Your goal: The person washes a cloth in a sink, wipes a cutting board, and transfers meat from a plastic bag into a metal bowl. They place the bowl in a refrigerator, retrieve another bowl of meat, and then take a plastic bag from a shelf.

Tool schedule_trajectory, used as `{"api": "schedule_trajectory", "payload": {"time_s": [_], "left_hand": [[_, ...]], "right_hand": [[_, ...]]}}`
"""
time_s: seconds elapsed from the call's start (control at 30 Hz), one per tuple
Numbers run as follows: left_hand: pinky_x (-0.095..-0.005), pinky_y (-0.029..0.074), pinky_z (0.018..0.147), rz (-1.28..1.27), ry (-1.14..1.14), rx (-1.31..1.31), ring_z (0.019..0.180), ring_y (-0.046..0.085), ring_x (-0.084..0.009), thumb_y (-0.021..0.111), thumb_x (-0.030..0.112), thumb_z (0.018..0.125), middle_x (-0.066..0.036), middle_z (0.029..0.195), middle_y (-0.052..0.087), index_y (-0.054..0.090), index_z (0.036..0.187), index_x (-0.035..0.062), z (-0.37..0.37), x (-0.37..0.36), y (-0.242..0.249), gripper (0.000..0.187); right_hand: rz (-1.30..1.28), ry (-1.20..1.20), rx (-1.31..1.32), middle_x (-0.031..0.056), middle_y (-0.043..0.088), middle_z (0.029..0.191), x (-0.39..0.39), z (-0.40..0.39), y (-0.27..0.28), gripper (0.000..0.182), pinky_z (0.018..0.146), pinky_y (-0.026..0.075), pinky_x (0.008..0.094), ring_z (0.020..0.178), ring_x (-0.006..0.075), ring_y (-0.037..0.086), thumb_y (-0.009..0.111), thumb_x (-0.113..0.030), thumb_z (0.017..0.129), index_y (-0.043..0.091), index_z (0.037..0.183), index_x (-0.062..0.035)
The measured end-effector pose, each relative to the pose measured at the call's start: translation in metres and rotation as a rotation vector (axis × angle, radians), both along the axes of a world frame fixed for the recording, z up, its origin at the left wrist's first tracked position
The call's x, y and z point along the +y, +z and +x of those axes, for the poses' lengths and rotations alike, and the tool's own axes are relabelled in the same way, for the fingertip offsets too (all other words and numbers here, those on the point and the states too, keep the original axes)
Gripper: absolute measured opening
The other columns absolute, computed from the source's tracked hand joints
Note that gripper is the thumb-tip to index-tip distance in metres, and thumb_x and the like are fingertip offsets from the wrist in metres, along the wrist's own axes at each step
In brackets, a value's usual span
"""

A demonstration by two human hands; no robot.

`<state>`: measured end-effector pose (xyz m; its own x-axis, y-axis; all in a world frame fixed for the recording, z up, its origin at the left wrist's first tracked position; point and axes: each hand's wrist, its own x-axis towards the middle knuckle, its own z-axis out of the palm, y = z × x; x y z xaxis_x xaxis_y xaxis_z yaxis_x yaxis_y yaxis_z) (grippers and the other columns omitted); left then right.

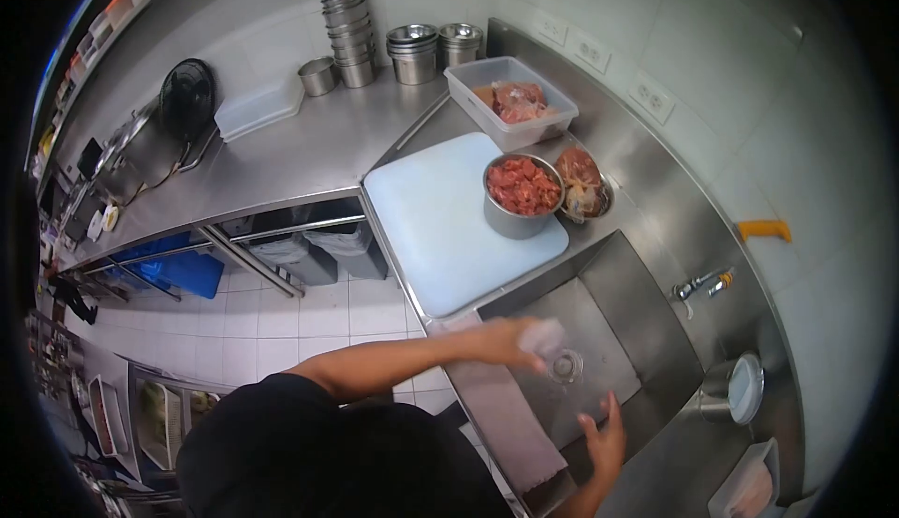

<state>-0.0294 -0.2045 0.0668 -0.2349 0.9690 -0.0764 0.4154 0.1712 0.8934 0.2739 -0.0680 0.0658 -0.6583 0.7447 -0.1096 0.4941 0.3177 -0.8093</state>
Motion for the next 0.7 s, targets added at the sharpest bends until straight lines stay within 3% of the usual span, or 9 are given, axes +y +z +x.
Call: {"api": "schedule_trajectory", "payload": {"time_s": [0.07,0.1,0.17,0.23,0.3,0.43,0.5,0.63,0.7], "left_hand": [[-0.0422,0.045,0.095,0.019,0.209,-0.033,0.113,0.058,-0.0389,0.067,0.065,0.075,-0.027,0.118,0.06,0.039,0.138,0.0045,-0.048,-0.045,0.074,0.091],[-0.0429,0.046,0.095,0.21,0.324,0.111,0.111,0.059,-0.0404,0.064,0.068,0.076,-0.028,0.117,0.06,0.04,0.136,0.005,-0.08,-0.051,0.067,0.091],[-0.044,0.047,0.095,0.092,0.466,0.322,0.11,0.06,-0.0402,0.067,0.065,0.076,-0.027,0.118,0.06,0.038,0.14,0.0141,-0.144,-0.063,0.121,0.087],[-0.0432,0.043,0.101,0.057,0.482,0.586,0.12,0.053,-0.0405,0.065,0.069,0.074,-0.029,0.131,0.051,0.028,0.148,0.0134,-0.225,-0.06,0.148,0.1],[-0.0428,0.044,0.099,0.109,0.754,0.879,0.116,0.055,-0.043,0.063,0.065,0.078,-0.029,0.122,0.058,0.023,0.15,0.0104,-0.301,-0.062,0.15,0.099],[-0.0412,0.041,0.104,0.291,0.914,0.506,0.122,0.052,-0.0397,0.058,0.059,0.084,-0.026,0.129,0.055,0.034,0.146,0.009,-0.334,-0.145,0.169,0.083],[-0.0408,0.041,0.104,0.248,0.736,0.383,0.122,0.053,-0.0368,0.057,0.055,0.087,-0.022,0.133,0.054,0.042,0.142,0.0093,-0.316,-0.212,0.131,0.073],[-0.0414,0.039,0.105,-0.078,0.59,0.161,0.127,0.049,-0.0346,0.051,0.051,0.093,-0.019,0.138,0.051,0.046,0.14,0.0097,-0.242,-0.39,-0.047,0.063],[-0.0427,0.036,0.108,-0.641,0.775,0.045,0.128,0.047,-0.0355,0.052,0.055,0.091,-0.018,0.139,0.049,0.041,0.143,0.009,-0.167,-0.531,-0.229,0.07]], "right_hand": [[-0.146,-0.165,0.106,0.0248,0.058,0.124,-0.024,0.022,0.013,0.062,0.095,0.047,0.0369,0.116,0.0281,0.057,0.072,-0.015,0.082,0.047,0.136,0.001],[-0.124,-0.198,0.111,0.0246,0.059,0.123,-0.033,0.027,0.015,0.058,0.093,0.048,0.0368,0.115,0.0274,0.057,0.07,-0.016,0.084,0.048,0.135,0.0013],[-0.081,-0.269,0.114,0.0242,0.06,0.12,-0.052,0.03,0.019,0.051,0.09,0.05,0.0365,0.112,0.0259,0.059,0.067,-0.017,0.087,0.051,0.132,0.0018],[0.01,-0.249,0.123,0.0237,0.061,0.117,-0.072,0.003,0.035,0.048,0.089,0.05,0.0362,0.108,0.0274,0.061,0.067,-0.016,0.087,0.053,0.129,0.0019],[0.136,-0.179,0.104,0.0232,0.062,0.116,-0.096,-0.027,0.048,0.046,0.088,0.05,0.0362,0.104,0.0286,0.062,0.067,-0.016,0.086,0.055,0.127,0.0017],[0.242,0.057,0.029,0.0218,0.064,0.114,-0.153,-0.102,0.043,0.045,0.086,0.05,0.037,0.1,0.0299,0.065,0.069,-0.019,0.084,0.059,0.124,-0.0002],[0.097,0.174,-0.013,0.0202,0.067,0.108,-0.199,-0.141,0.041,0.046,0.084,0.05,0.0372,0.096,0.0299,0.066,0.069,-0.022,0.084,0.06,0.123,-0.002],[-0.013,0.477,-0.189,0.0168,0.07,0.098,-0.268,-0.214,0.035,0.046,0.079,0.051,0.0369,0.087,0.0319,0.067,0.069,-0.031,0.084,0.061,0.122,-0.0068],[0.015,0.611,-0.256,0.0158,0.07,0.096,-0.282,-0.249,0.039,0.046,0.078,0.051,0.0371,0.086,0.0323,0.066,0.069,-0.034,0.085,0.061,0.123,-0.0098]]}}
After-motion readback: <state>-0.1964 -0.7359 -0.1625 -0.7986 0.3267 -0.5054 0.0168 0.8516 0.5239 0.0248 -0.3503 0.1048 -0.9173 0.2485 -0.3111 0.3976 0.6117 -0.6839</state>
